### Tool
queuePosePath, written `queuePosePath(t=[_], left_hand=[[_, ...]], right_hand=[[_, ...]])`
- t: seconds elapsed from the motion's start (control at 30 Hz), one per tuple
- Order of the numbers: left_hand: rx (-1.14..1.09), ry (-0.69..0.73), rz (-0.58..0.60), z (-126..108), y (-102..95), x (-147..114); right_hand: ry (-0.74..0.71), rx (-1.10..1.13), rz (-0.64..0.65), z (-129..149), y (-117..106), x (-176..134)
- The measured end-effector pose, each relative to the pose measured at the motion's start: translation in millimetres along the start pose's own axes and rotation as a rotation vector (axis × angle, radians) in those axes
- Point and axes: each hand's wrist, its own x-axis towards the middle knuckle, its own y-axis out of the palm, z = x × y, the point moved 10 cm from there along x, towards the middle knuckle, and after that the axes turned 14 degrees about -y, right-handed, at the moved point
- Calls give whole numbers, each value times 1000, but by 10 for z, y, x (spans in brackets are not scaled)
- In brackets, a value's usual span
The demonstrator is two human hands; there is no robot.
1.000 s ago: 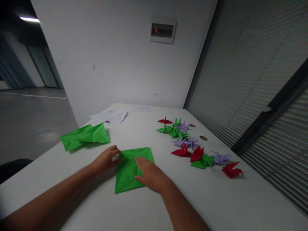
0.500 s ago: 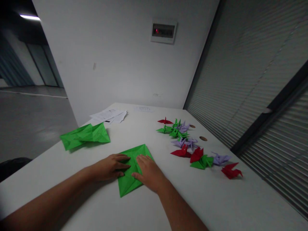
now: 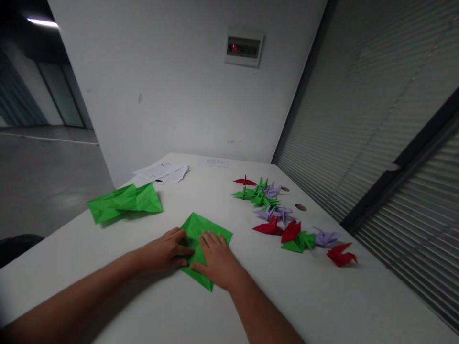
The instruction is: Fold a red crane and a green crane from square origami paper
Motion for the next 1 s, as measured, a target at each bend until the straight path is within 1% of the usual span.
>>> queuePosePath(t=[0.07, 0.2, 0.27, 0.37, 0.5, 0.6, 0.67, 0.83, 1.0], left_hand=[[-34, 26, -11, 48, 16, -9], [-19, 13, 67, 188, 163, -8], [-1, -4, 82, 241, 213, -7], [29, -19, 68, 290, 258, -10], [68, -42, 38, 354, 300, -18], [78, -52, 6, 382, 291, -27], [70, -62, -8, 398, 277, -32], [38, -104, 0, 475, 263, -23], [-26, -100, -29, 517, 148, -9]], right_hand=[[-13, 16, 40, -9, 29, 8], [-25, 28, 64, -5, 18, 16], [-27, 20, 64, -2, -5, 5], [9, 3, 77, -55, -35, -37], [80, -7, 105, -193, -55, -112], [155, -3, 121, -328, -50, -173], [192, -3, 109, -400, -61, -207], [250, -7, 77, -537, -85, -279], [330, -27, 26, -708, -92, -337]])
